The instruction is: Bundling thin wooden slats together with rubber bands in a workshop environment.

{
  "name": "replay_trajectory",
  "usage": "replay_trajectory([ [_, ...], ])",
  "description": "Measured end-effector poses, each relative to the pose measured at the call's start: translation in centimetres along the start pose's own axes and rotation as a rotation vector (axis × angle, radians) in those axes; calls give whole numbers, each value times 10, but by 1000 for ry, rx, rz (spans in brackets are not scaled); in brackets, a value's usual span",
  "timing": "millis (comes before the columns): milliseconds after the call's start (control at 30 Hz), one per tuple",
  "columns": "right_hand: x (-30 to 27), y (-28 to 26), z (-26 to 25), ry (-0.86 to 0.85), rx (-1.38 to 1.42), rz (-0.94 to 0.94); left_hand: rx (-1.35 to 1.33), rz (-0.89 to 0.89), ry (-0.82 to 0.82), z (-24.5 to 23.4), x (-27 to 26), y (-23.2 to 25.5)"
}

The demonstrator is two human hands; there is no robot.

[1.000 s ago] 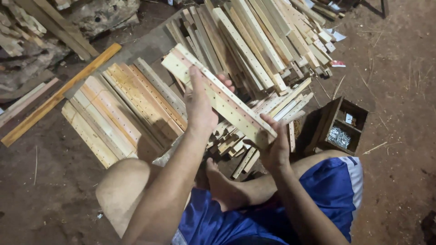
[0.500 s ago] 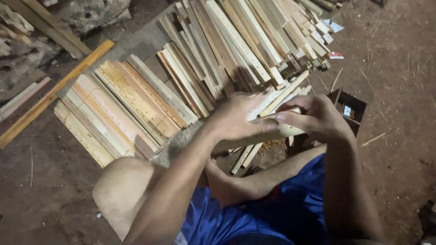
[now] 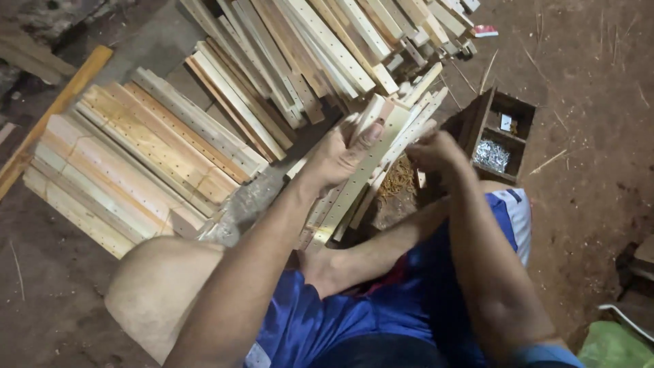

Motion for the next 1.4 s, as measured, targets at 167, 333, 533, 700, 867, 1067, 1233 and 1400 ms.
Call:
replay_trajectory([
  [167,117,96,67,87,-740,-76,979,-40,174,35,-25,44],
  [333,104,88,91,37,-918,-88,729,11,230,16,-20,42],
  [533,104,78,85,120,-1036,-132,712,53,268,13,-30,50],
  [700,48,46,35,39,-644,140,788,12,284,13,-35,55],
  [867,-38,-28,0,17,-60,-22,760,17,261,29,-44,61],
  [1067,-102,-95,-17,91,351,-176,644,-21,110,50,-44,59],
  [1233,-136,-134,-3,39,470,-352,539,-39,-18,62,-36,44],
  [1400,-158,-155,8,-114,581,-391,446,-69,45,49,-47,46],
])
Point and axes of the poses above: each hand's wrist, its own x-axis towards the middle knuckle, its own z-axis out of the palm, y = z × x, the point moved 9 cm from there along x, towards the middle knuckle, and after that the axes turned 8 degrees about z, right-handed, at the moved point
